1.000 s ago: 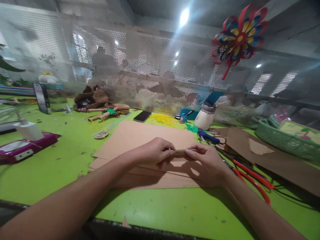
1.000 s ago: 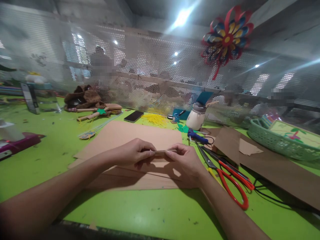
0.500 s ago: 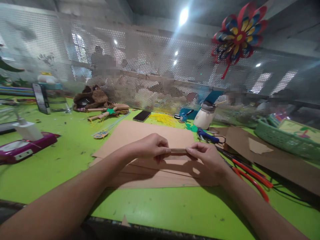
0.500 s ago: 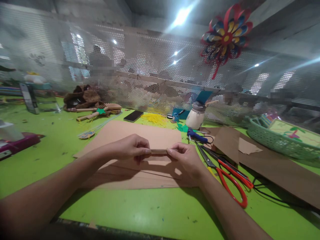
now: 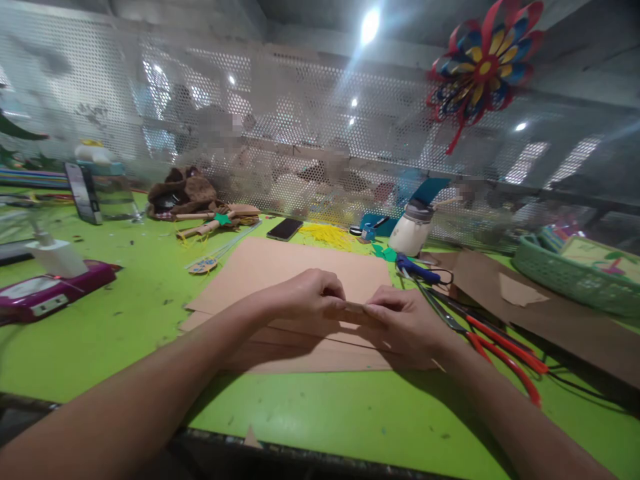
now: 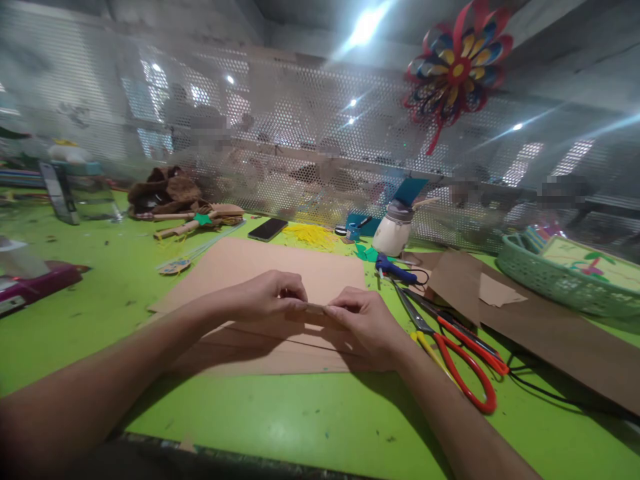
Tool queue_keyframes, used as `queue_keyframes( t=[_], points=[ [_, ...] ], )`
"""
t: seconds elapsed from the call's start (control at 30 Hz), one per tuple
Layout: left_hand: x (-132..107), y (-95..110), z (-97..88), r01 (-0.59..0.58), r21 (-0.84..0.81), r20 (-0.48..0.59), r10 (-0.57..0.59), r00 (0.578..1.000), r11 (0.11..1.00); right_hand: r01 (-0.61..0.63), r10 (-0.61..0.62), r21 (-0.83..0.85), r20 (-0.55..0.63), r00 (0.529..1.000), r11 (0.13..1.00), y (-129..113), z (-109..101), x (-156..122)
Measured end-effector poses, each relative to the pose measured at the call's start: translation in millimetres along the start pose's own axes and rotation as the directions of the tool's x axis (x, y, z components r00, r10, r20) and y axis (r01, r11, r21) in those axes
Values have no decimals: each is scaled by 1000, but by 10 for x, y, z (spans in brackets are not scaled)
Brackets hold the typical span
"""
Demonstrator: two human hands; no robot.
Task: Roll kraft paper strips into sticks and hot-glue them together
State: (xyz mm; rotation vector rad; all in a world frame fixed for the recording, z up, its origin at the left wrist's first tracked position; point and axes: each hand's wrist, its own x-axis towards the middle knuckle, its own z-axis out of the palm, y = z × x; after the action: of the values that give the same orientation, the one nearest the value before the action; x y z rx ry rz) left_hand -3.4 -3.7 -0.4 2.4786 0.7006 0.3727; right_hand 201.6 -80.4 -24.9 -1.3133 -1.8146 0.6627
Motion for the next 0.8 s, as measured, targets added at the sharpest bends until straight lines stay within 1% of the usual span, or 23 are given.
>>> queue_keyframes(
  t=[0.13,0.27,0.33,0.4,0.47,0.53,0.6,0.67,0.73,0.8],
  points=[
    [4,-33,-27,34,-38,32,-33,999,999,-104,105,40,-22,994,994,-30,-1,5],
    [-10,-24,-90,37,-55,73,-33,997,998,-201,199,92,35,979,975,-69,-19,6],
    [-11,-48,-125,35,-84,103,-26,994,996,-215,212,145,35,977,966,-58,-34,7],
    [-7,-90,-148,29,-155,118,-10,993,987,-219,223,265,13,975,939,-25,-59,7],
    [-2,-131,-150,27,-255,126,5,992,966,-227,249,433,6,968,873,9,-93,3],
    [-1,-152,-134,36,-346,129,10,992,938,-246,283,551,18,959,797,21,-129,-8],
    [-4,-147,-110,46,-415,136,12,991,908,-264,306,581,27,952,770,1,-161,-27],
    [-8,-126,-93,56,-480,144,16,989,875,-264,307,567,22,952,780,-37,-184,-47],
    [-12,-99,-89,66,-534,150,17,989,843,-249,294,582,18,956,774,-69,-198,-60],
    [-16,-74,-94,72,-569,148,16,989,819,-219,270,631,15,963,745,-83,-206,-65]
  ],
)
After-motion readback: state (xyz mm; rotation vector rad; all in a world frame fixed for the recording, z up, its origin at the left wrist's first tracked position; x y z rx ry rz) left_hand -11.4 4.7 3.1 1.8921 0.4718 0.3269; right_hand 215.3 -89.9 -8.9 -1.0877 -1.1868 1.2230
